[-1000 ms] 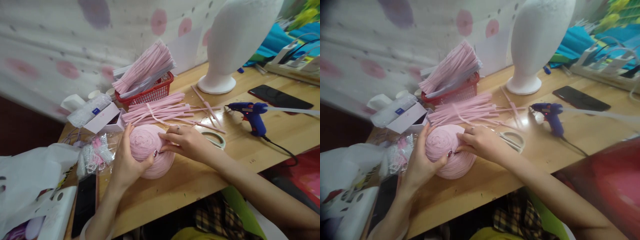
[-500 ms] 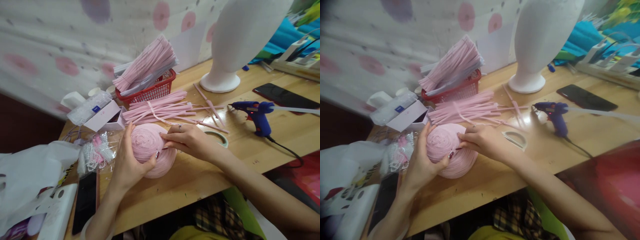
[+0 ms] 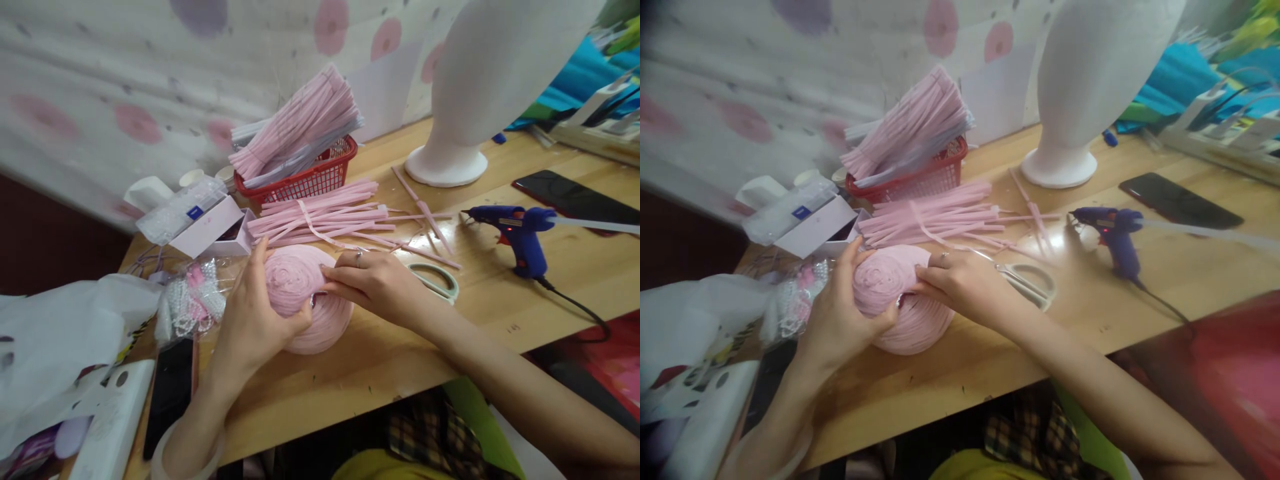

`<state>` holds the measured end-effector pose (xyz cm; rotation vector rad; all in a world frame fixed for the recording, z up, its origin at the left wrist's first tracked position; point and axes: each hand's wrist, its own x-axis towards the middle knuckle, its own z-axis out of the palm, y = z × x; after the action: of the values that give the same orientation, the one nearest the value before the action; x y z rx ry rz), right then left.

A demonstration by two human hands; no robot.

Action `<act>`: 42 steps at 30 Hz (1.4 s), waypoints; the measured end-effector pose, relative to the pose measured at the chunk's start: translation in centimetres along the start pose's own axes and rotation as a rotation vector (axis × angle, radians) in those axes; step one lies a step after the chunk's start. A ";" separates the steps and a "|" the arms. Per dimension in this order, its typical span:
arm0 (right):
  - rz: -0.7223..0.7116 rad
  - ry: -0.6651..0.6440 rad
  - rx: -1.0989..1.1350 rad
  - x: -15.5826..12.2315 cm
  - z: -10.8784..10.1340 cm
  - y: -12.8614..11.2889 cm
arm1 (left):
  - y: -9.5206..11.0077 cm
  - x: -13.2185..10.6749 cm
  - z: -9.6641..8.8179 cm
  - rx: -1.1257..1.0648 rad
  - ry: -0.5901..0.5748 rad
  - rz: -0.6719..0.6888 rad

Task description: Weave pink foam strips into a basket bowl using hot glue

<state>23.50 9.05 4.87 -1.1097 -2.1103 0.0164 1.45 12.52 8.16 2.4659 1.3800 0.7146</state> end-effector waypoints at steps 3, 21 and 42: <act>-0.015 0.046 0.020 -0.4 0.2 0.1 | -0.2 -0.1 -0.1 -0.018 -0.002 0.033; -0.089 -0.024 0.099 -2.1 0.3 0.0 | -1.9 -1.2 1.1 -0.086 0.178 0.592; 0.240 -0.071 0.245 -4.4 1.6 -0.9 | -2.0 -8.1 3.7 -0.925 0.549 -0.545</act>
<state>23.45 5.85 1.29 -1.2183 -1.9611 0.4228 -1.68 6.91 1.68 1.1632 1.3311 1.5011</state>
